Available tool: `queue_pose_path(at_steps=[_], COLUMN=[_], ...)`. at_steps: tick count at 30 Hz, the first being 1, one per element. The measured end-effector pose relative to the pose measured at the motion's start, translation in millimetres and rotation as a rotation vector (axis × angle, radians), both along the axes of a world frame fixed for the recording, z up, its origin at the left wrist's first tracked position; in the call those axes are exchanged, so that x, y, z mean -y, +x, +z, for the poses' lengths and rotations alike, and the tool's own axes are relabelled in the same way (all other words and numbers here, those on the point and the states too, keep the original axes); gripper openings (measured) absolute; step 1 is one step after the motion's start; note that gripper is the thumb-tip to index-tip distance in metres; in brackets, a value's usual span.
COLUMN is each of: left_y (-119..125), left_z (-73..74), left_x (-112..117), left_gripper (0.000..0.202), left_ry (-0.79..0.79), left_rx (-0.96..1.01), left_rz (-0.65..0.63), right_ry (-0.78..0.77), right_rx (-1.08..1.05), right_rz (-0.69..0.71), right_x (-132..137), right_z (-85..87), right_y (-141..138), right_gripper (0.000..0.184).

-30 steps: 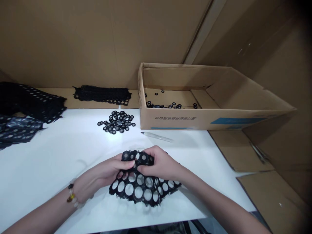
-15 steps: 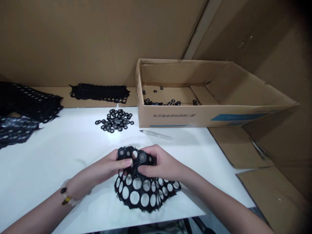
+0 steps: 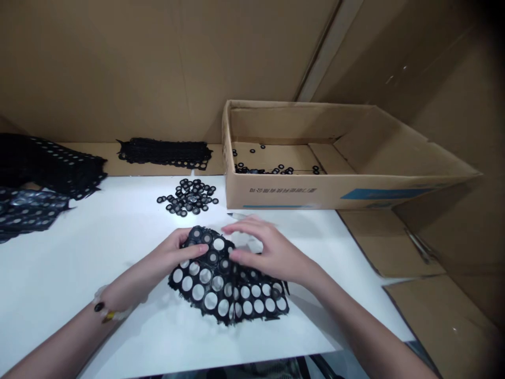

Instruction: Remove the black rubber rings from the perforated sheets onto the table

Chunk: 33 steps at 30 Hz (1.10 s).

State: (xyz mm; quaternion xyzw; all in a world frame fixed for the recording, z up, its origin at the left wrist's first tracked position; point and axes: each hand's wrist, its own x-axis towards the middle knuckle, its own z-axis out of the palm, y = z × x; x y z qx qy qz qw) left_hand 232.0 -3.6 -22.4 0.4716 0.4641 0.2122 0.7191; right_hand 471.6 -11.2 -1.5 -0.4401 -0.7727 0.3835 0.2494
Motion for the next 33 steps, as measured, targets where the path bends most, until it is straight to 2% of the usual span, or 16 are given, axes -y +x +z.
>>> queue_pose_path(at_steps=[2, 4, 7, 10, 13, 16, 18, 21, 24, 27, 29, 31, 33], left_y=[1, 0, -5, -9, -13, -14, -14, -13, -15, -19, -21, -19, -13], left_z=[3.3, 7.1, 12.2, 13.9, 12.0, 9.3, 8.0, 6.1, 4.8, 6.1, 8.5, 10.2, 8.7], left_x=[-5, -8, -9, -8, -6, -4, -4, -4, -5, -8, -11, -14, -13], left_gripper=[0.024, 0.025, 0.027, 0.029, 0.03, 0.031, 0.032, 0.034, 0.034, 0.035, 0.036, 0.033, 0.029], left_ry=[0.014, 0.01, -0.007, -0.086, -0.11, -0.092, -0.11, -0.131, -0.101, -0.017, 0.037, 0.071, 0.083], left_rx=[-0.015, -0.023, 0.051, 0.143, 0.157, 0.129, 0.144, 0.177, 0.21, 0.236, 0.234, 0.206, 0.162], left_rz=[-0.023, -0.05, -0.171, -0.269, -0.192, -0.095, -0.098, -0.112, -0.124, -0.171, -0.203, -0.218, -0.211], right_ry=[0.217, 0.322, 0.322, 0.282, 0.258, 0.237, 0.156, -0.094, -0.332, -0.497, -0.567, -0.572, -0.506], right_rx=[0.242, 0.488, 0.731, 0.787, 0.771, 0.723, 0.554, 0.132, -0.11, -0.102, -0.053, 0.006, 0.108], right_rz=[-0.105, -0.164, -0.228, -0.265, -0.265, -0.233, -0.209, -0.192, -0.145, -0.019, 0.05, 0.073, 0.042], right_x=[-7, -14, -20, -24, -24, -21, -16, -4, 7, 11, 11, 8, 4], right_z=[-7.5, -19.8, -40.5, -55.3, -59.8, -52.0, -41.1, -24.3, -18.7, -23.2, -24.2, -19.4, -9.8], right_y=[5, 6, 2, -4, -5, 2, 9, 15, 14, 12, 18, 32, 49], right_gripper=[0.028, 0.025, 0.021, 0.016, 0.015, 0.025, 0.028, 0.03, 0.037, 0.045, 0.041, 0.03, 0.03])
